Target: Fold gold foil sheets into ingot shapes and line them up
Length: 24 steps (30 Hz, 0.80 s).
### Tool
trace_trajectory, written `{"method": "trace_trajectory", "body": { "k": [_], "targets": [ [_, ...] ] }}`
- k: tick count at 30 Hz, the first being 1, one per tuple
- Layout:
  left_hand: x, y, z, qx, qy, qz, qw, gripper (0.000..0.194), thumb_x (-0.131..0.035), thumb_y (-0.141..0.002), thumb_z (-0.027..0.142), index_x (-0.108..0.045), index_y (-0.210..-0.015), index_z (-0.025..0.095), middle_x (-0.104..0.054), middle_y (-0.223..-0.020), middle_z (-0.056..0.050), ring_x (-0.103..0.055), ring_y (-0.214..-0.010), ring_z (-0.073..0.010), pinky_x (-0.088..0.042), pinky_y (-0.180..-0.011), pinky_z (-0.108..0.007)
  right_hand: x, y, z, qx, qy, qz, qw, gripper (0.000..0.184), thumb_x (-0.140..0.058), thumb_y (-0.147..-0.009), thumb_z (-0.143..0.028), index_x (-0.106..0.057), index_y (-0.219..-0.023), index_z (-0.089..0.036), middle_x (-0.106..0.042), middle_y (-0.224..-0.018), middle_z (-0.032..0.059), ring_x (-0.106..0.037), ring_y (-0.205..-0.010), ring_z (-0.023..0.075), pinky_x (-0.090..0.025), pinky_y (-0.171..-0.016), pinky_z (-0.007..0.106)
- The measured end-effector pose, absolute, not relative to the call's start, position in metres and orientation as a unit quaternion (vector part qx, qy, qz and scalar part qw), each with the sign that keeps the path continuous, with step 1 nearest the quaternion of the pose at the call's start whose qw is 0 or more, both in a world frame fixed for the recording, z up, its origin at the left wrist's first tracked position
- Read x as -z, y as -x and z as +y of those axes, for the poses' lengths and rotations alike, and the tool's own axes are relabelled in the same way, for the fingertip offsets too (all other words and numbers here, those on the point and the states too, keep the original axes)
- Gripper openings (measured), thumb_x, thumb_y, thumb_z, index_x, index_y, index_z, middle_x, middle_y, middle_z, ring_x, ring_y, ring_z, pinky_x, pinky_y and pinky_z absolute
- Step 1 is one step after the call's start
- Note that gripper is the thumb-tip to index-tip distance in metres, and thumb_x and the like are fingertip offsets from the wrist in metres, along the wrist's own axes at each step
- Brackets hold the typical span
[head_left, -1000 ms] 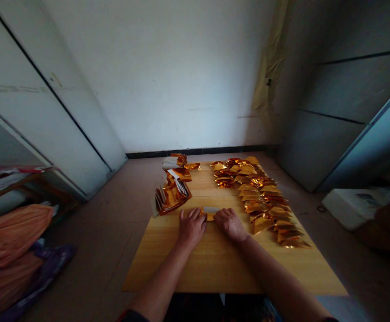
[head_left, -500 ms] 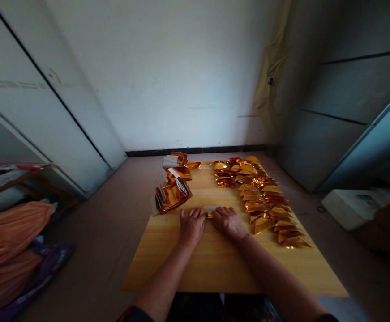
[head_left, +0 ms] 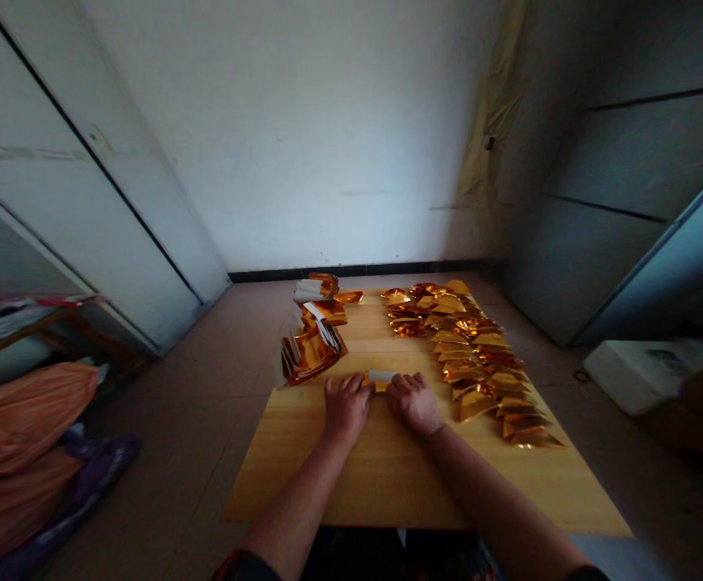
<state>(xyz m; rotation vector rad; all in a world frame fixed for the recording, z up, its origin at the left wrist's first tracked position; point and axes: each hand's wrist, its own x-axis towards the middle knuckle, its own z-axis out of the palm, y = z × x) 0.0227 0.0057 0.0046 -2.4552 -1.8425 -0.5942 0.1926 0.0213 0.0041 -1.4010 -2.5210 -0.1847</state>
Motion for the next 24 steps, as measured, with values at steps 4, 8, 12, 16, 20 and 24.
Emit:
{"method": "trace_trajectory", "body": {
  "k": [4, 8, 12, 16, 20, 24],
  "targets": [
    [-0.004, -0.022, 0.007, 0.195, 0.787, -0.586, 0.013, 0.024, -0.047, -0.090, 0.026, -0.065, -0.102, 0.033, -0.063, -0.120, -0.004, -0.054, -0.113, -0.0244, -0.026, -0.101, -0.060, -0.001, -0.203, 0.023, 0.046, 0.497, -0.856, 0.139, 0.019, -0.048, -0.090, -0.019, -0.063, -0.081, -0.020, -0.063, -0.085, 0.0046, -0.051, -0.076, 0.0162, -0.029, -0.068, 0.028],
    [-0.002, -0.021, 0.007, 0.194, 0.790, -0.582, 0.009, 0.025, -0.047, -0.089, 0.023, -0.064, -0.104, 0.033, -0.062, -0.122, -0.004, -0.053, -0.114, -0.0247, -0.022, -0.102, -0.062, -0.001, -0.210, 0.025, 0.000, 0.478, -0.856, 0.197, 0.019, -0.050, -0.089, -0.019, -0.064, -0.077, -0.020, -0.065, -0.087, 0.0038, -0.051, -0.085, 0.0166, -0.032, -0.073, 0.027],
    [0.002, -0.018, 0.005, 0.195, 0.800, -0.568, 0.011, 0.032, -0.049, -0.086, 0.019, -0.057, -0.115, 0.032, -0.057, -0.127, -0.005, -0.049, -0.119, -0.0246, -0.015, -0.105, -0.064, -0.001, -0.214, 0.029, -0.061, 0.457, -0.854, 0.241, 0.021, -0.049, -0.090, -0.018, -0.067, -0.078, -0.020, -0.066, -0.084, 0.0031, -0.051, -0.084, 0.0153, -0.034, -0.077, 0.027],
    [0.002, -0.016, 0.001, 0.174, 0.813, -0.556, 0.013, 0.034, -0.051, -0.086, 0.023, -0.054, -0.119, 0.032, -0.052, -0.131, -0.007, -0.045, -0.123, -0.0262, -0.013, -0.106, -0.065, 0.001, -0.218, 0.037, -0.109, 0.435, -0.859, 0.249, 0.019, -0.051, -0.089, -0.021, -0.069, -0.086, -0.021, -0.067, -0.092, 0.0044, -0.054, -0.087, 0.0159, -0.038, -0.079, 0.028],
    [0.002, -0.012, -0.002, 0.153, 0.833, -0.531, 0.015, 0.028, -0.053, -0.086, 0.032, -0.058, -0.113, 0.036, -0.044, -0.139, -0.007, -0.038, -0.129, -0.0291, -0.011, -0.105, -0.067, 0.004, -0.221, 0.046, -0.147, 0.428, -0.858, 0.244, 0.017, -0.053, -0.086, -0.019, -0.070, -0.088, -0.021, -0.067, -0.090, 0.0044, -0.057, -0.085, 0.0154, -0.042, -0.079, 0.027],
    [0.001, -0.009, -0.002, 0.141, 0.841, -0.521, 0.016, 0.026, -0.052, -0.087, 0.036, -0.058, -0.112, 0.036, -0.042, -0.140, -0.007, -0.036, -0.130, -0.0291, -0.010, -0.105, -0.067, 0.000, -0.218, 0.050, -0.165, 0.457, -0.841, 0.237, 0.016, -0.053, -0.085, -0.019, -0.069, -0.087, -0.019, -0.066, -0.085, 0.0045, -0.058, -0.082, 0.0144, -0.043, -0.077, 0.024]
  ]
}}
